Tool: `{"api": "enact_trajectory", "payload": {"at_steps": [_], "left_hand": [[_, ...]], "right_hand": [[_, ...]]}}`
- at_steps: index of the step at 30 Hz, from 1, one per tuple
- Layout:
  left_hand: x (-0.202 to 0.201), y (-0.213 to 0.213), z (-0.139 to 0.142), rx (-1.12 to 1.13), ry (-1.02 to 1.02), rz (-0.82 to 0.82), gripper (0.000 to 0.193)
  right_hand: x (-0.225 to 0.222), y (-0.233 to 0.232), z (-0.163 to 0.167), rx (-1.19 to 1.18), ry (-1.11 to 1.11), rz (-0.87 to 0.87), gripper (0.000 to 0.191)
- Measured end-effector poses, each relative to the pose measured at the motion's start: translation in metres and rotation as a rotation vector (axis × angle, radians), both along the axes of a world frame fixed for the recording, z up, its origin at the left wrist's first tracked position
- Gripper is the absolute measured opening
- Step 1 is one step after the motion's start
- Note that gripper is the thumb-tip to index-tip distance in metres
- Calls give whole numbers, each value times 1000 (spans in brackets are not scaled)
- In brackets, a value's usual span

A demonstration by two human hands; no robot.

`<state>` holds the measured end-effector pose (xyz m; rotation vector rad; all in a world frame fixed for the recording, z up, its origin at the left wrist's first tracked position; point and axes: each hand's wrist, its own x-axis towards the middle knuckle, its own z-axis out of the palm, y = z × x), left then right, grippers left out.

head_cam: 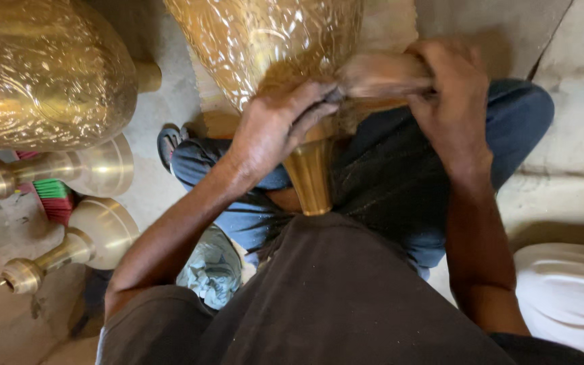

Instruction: The person sits cross-legged and uses a chisel and wooden mallet to engrave decorative patterns into a large brass vessel. They repeatedly tap the chisel along the surface, occasionally rotating the vessel to access different areas.

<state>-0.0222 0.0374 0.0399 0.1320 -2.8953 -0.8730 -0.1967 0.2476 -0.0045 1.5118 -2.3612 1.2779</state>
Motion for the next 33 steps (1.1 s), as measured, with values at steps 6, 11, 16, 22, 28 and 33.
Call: {"api": "enact_trajectory", "payload": {"at_steps": [6,11,16,22,28,33], "left_hand": [[3,-3,-5,-37,16,2,30],[2,-5,-6,-36,39,-9,28],[3,-4,-1,-78,56,6,32],[0,-4,0,-53,23,18,31],[1,-4,0,-14,82,-4,34],[4,-4,-3,8,100,-18,34]], "right_hand": [[-7,0,-7,37,-548,-89,26],[-6,2,-9,-157,-227,90,31],[-3,3,-5,109,30,-41,36],[-3,10,-9,117,163,-2,34],[-3,9,-14,52,-226,-22,37],[-2,3,-3,76,-615,-37,15]]}}
